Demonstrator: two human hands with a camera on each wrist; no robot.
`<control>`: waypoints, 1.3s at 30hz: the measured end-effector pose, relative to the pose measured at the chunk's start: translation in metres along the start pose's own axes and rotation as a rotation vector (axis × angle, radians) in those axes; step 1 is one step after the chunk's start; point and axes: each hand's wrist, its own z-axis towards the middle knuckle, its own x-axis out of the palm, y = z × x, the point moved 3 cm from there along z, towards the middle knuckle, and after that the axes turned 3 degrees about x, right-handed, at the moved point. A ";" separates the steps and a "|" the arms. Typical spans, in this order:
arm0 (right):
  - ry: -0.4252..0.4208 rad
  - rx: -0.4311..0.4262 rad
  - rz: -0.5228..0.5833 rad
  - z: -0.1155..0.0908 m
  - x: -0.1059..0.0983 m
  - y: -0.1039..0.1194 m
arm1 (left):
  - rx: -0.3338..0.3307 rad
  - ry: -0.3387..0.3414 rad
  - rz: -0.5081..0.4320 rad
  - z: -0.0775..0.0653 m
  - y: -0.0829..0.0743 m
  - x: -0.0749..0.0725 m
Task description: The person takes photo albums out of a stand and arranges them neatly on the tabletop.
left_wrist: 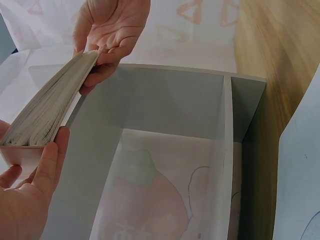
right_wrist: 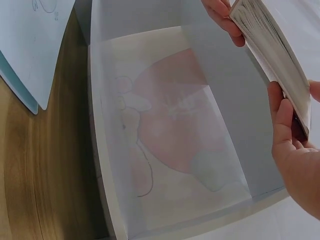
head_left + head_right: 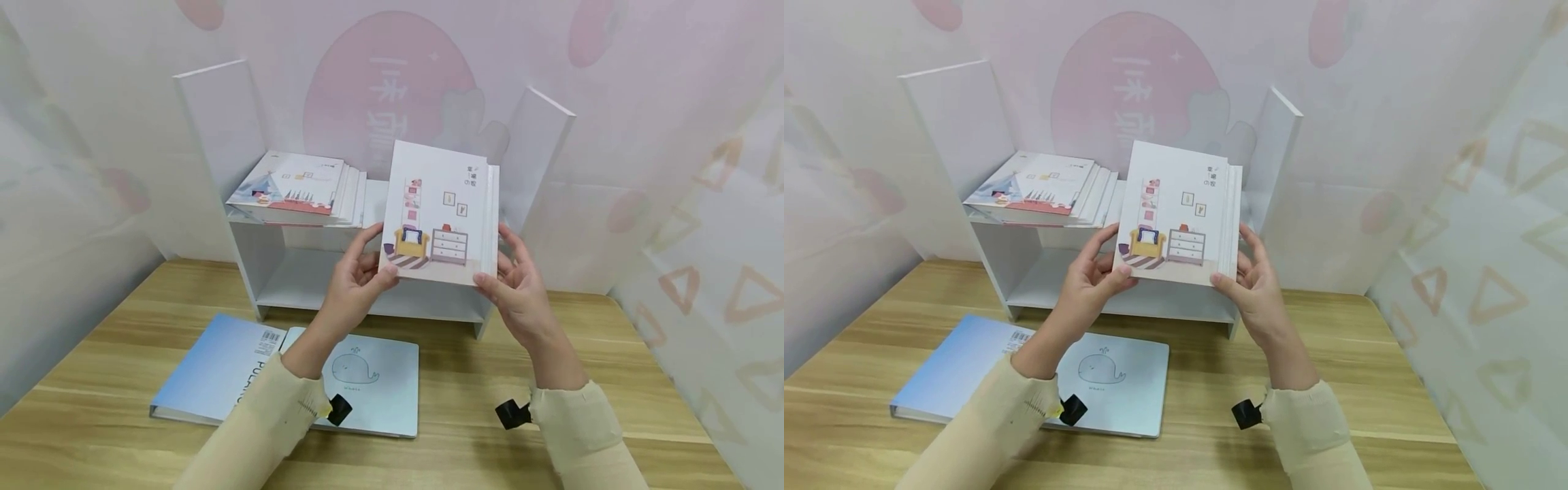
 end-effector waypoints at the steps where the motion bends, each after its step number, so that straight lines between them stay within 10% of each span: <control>1: -0.004 0.000 0.001 0.000 0.000 0.000 | 0.003 0.000 0.001 -0.001 0.000 0.000; 39: -0.022 -0.072 -0.143 -0.033 -0.004 0.004 | 0.007 0.106 -0.014 -0.029 -0.006 0.012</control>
